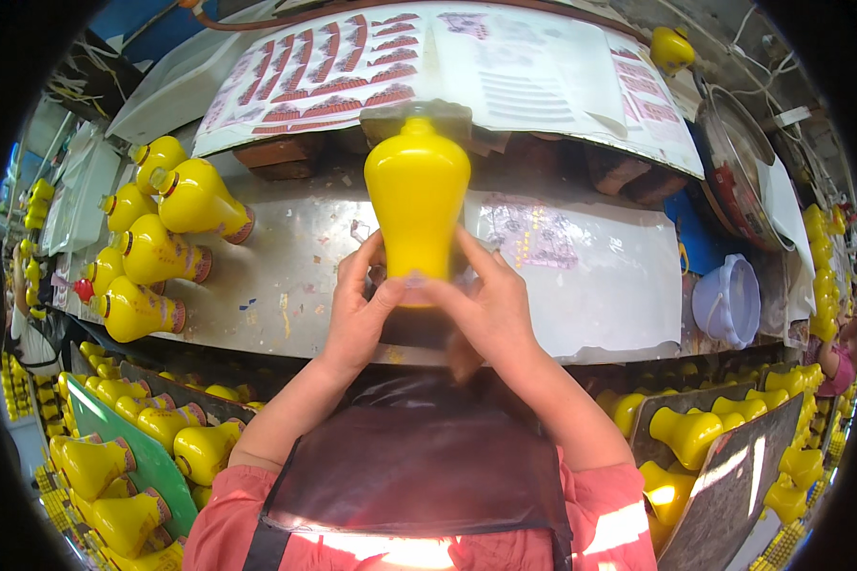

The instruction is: The person applies decorative stickers to yellow ceramic vases. They peel stickers from a sheet, place them on the vase body, and smooth them with a cloth. The person handles one vase at a time, rotating it to apply multiple stickers.

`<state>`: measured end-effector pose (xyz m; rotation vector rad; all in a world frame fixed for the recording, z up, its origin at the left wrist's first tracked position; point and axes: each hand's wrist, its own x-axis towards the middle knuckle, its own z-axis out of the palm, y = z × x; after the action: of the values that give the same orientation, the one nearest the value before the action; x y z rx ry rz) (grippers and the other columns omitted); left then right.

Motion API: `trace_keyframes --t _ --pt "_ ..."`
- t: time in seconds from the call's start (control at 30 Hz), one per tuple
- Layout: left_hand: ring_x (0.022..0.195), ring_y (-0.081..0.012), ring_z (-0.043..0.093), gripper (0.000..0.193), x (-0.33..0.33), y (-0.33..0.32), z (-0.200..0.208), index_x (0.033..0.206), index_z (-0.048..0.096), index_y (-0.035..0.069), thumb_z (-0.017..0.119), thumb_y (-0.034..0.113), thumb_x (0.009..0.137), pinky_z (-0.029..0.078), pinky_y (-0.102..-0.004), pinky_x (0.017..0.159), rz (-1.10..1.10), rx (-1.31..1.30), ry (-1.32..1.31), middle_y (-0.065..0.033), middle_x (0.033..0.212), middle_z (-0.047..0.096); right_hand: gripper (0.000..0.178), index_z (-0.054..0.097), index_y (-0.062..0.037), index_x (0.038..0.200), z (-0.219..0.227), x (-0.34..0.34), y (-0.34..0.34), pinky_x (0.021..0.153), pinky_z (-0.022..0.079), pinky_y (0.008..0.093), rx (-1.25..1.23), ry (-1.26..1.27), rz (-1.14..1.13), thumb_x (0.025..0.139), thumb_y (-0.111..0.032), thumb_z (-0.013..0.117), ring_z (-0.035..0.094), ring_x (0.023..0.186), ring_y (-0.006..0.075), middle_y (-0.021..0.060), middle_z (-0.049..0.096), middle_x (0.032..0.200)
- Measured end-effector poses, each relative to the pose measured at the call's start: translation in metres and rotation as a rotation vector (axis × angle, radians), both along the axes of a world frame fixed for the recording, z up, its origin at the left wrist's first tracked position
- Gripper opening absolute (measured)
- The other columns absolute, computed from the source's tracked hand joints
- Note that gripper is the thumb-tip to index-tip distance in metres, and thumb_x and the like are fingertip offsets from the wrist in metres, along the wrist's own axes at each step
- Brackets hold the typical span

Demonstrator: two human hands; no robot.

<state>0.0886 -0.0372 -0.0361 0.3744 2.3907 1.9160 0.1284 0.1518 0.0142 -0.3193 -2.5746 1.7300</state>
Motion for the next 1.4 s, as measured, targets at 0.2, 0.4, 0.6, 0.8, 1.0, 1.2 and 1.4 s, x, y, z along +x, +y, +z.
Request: trace_keyframes --t 0.2,0.4,0.6,0.8,1.0,1.2,1.4 --pt "0.126 -0.0271 0.052 0.055 -0.003 -0.004 -0.014 0.149 0.051 0.002 0.062 0.022 0.1 0.04 -0.0385 0.111 0.0 0.001 -0.035 -0.0152 0.133 0.056 0.066 0.054 -0.0007 0.149 -0.008 -0.003 0.008 0.076 0.054 0.0308 -0.05 0.005 0.02 0.091 -0.026 0.076 0.065 0.082 0.0141 0.0159 0.07 0.118" --pt "0.124 -0.0164 0.052 0.049 -0.004 -0.009 -0.02 0.154 0.047 0.003 0.048 0.028 0.112 0.039 -0.0334 0.112 -0.074 0.154 -0.061 -0.0097 0.135 0.053 0.057 0.052 -0.0025 0.151 -0.007 0.001 0.015 0.09 0.052 0.0301 -0.117 0.002 0.083 0.099 -0.022 0.065 0.065 0.099 0.0177 0.0174 0.067 0.132" --pt "0.129 -0.0306 0.047 0.062 -0.001 0.0 -0.015 0.148 0.051 0.005 0.068 0.037 0.098 0.039 -0.0423 0.112 -0.007 0.075 -0.084 -0.018 0.134 0.055 0.072 0.046 -0.0011 0.155 -0.013 0.003 0.0 0.059 0.044 0.0187 -0.002 0.056 0.044 0.093 -0.021 0.078 0.045 0.063 0.0 0.0141 0.059 0.142" --pt "0.127 -0.0295 0.048 0.067 -0.002 0.0 -0.019 0.149 0.05 0.004 0.074 0.035 0.094 0.042 -0.0407 0.109 -0.04 0.212 -0.145 -0.0184 0.134 0.054 0.075 0.046 -0.0012 0.155 -0.014 0.002 0.002 0.057 0.043 0.0184 0.016 0.059 0.039 0.091 -0.022 0.08 0.044 0.062 -0.0009 0.0158 0.059 0.144" --pt "0.127 -0.0287 0.049 0.066 -0.003 0.0 -0.021 0.148 0.051 0.004 0.074 0.034 0.095 0.042 -0.0403 0.109 -0.038 0.24 -0.166 -0.0185 0.136 0.052 0.076 0.046 0.0005 0.155 -0.013 0.002 0.0 0.055 0.042 0.0183 -0.017 0.056 0.029 0.09 -0.022 0.081 0.044 0.062 -0.0012 0.0168 0.059 0.144" --pt "0.127 -0.0283 0.048 0.063 -0.003 0.001 -0.02 0.146 0.053 0.003 0.073 0.032 0.095 0.042 -0.0406 0.11 -0.024 0.233 -0.151 -0.0181 0.135 0.054 0.077 0.047 0.0009 0.154 -0.015 0.001 0.001 0.054 0.042 0.0185 -0.021 0.062 0.019 0.09 -0.023 0.081 0.045 0.061 -0.0012 0.0168 0.061 0.143" --pt "0.129 -0.0293 0.048 0.061 -0.005 0.001 -0.013 0.147 0.053 0.003 0.071 0.03 0.095 0.042 -0.0412 0.109 -0.063 0.304 -0.155 -0.0181 0.134 0.054 0.067 0.052 0.0014 0.15 -0.017 0.002 0.003 0.054 0.042 0.0191 -0.058 0.069 -0.007 0.093 -0.024 0.078 0.046 0.06 0.0005 0.0135 0.066 0.133"
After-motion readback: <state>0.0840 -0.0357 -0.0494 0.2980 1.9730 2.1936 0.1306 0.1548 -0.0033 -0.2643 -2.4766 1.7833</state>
